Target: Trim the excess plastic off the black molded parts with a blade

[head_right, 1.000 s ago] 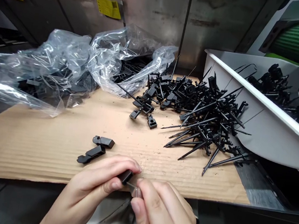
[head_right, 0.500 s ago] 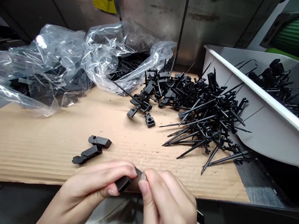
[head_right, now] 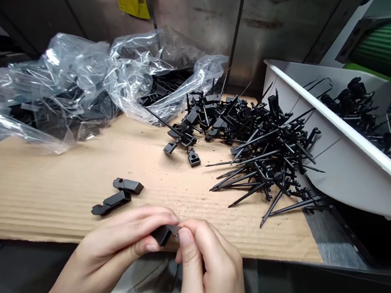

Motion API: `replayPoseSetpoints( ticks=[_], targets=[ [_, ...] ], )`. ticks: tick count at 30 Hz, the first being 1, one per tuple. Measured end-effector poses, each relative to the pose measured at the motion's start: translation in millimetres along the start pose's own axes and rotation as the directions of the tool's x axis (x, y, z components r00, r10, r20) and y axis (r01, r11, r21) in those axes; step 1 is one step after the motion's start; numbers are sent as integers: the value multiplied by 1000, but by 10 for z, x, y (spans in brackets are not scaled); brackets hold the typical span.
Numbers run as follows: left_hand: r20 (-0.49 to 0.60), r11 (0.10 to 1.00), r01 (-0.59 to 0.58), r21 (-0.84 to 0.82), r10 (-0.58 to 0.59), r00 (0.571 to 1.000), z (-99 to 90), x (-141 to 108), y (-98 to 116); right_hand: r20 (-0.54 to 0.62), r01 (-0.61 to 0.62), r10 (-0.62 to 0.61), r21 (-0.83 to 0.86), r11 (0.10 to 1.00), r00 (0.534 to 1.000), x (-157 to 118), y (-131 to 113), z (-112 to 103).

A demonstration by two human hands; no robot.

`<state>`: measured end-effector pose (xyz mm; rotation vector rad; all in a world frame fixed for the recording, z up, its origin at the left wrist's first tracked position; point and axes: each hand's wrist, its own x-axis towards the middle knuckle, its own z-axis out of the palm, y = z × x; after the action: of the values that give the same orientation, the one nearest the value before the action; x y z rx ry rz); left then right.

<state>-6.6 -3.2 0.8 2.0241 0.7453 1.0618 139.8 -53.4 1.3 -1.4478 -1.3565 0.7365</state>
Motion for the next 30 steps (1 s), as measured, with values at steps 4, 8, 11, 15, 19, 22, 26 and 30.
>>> replayPoseSetpoints(
  ticks=[4,8,11,15,19,22,26,30],
  targets=[
    [-37,1000,-16,0,16,999,25,0,-14,-8,-2,2,21,1000,1000,4,1,-2],
    [-43,1000,-15,21,16,999,38,9,-18,-10,-1,2,14,1000,1000,-6,18,-3],
    [-56,999,9,36,-7,998,33,12,-9,-9,0,0,-1,1000,1000,-9,30,-4],
    [-55,999,-5,47,7,998,27,6,-2,51,6,-5,-24,1000,999,15,11,-43],
    [-59,997,-10,80,15,998,40,6,-18,170,89,-78,-53,995,982,51,-20,-119],
    [-48,996,-19,93,23,999,45,12,-28,120,141,-126,-127,982,985,59,-2,-148],
    [-46,995,-15,98,20,999,36,14,-24,67,199,-190,-180,963,980,66,43,-123],
    [-54,996,-35,82,39,998,32,8,-20,40,241,-238,-200,950,970,78,55,-107]
  ],
)
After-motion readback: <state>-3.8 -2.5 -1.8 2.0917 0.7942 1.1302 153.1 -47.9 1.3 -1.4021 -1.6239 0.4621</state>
